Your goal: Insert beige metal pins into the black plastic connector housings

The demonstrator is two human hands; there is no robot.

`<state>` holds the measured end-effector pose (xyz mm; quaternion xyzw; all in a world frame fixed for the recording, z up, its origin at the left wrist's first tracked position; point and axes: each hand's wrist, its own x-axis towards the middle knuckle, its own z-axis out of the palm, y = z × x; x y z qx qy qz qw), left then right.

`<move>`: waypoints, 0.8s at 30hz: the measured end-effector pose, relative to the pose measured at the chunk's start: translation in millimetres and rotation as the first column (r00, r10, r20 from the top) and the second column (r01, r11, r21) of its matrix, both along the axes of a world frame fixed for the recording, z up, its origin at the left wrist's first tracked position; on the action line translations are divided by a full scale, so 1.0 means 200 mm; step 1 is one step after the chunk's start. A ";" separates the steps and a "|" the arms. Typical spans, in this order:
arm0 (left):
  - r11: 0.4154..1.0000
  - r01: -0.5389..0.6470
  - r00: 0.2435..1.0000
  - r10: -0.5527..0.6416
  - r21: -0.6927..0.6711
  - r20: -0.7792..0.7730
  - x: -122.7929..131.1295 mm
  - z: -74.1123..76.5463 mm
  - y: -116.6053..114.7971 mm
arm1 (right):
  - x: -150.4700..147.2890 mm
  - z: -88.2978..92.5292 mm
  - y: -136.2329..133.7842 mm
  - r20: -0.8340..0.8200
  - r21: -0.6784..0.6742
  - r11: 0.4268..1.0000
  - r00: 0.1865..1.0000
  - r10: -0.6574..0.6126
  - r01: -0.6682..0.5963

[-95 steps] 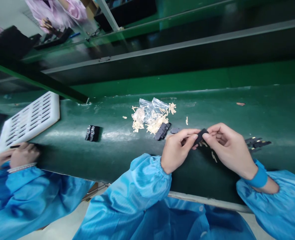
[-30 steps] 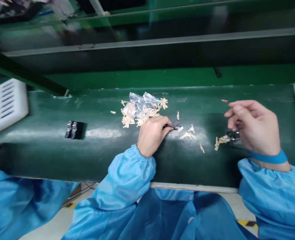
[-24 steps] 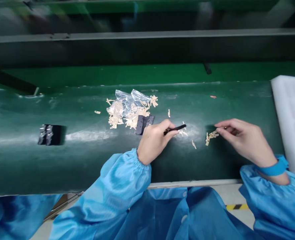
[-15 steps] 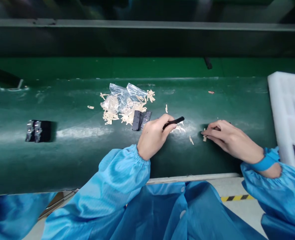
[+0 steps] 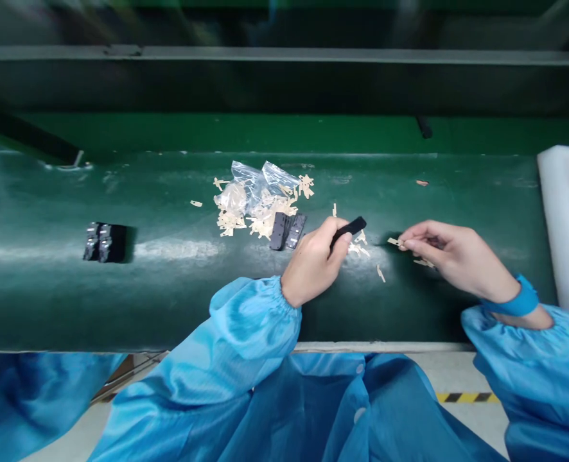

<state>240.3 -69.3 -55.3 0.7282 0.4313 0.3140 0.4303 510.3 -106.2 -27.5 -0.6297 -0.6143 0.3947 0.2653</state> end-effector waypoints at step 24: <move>0.962 -0.244 0.969 0.247 0.125 -0.008 0.01 -0.06 0.02 | -0.38 -0.12 0.06 -0.477 -0.057 0.993 0.871 -0.117 0.102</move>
